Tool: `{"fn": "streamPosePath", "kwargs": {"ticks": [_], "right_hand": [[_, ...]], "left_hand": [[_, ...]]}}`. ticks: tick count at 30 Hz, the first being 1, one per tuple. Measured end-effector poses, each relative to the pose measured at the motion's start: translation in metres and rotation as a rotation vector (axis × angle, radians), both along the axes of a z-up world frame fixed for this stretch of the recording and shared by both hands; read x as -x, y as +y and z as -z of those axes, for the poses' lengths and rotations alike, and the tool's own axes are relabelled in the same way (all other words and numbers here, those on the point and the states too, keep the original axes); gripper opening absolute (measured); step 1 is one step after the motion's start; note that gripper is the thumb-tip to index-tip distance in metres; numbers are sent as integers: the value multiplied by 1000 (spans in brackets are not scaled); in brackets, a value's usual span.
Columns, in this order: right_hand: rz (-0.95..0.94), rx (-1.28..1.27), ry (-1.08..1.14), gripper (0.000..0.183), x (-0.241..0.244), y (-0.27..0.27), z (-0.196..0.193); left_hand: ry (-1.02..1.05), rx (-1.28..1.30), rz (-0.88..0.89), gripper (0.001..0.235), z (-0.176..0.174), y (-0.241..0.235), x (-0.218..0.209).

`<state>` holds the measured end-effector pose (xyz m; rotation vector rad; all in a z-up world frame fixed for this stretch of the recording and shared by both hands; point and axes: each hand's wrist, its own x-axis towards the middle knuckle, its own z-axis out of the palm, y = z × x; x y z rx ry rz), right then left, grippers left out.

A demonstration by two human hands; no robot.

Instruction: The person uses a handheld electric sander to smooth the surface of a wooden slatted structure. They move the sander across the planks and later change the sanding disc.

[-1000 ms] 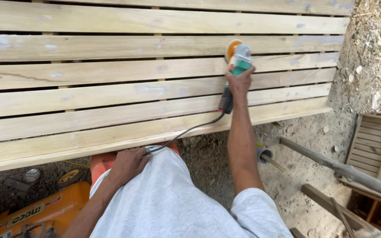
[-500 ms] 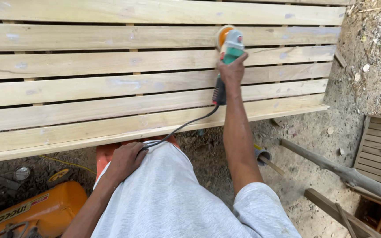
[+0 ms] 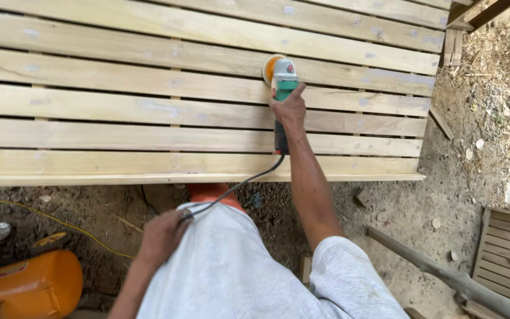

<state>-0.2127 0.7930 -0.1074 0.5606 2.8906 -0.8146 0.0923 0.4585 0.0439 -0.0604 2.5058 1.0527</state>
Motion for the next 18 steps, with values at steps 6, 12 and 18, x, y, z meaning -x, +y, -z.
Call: {"fn": "streamPosePath", "kwargs": {"ticks": [6, 12, 18], "right_hand": [[98, -14, -6, 84, -17, 92, 18], [166, -16, -17, 85, -14, 125, 23], [11, 19, -47, 75, -9, 123, 5]], "left_hand": [[25, -89, 11, 22, -27, 73, -52], [42, -198, 28, 23, -30, 117, -53], [-31, -123, 70, 24, -29, 158, -12]]}}
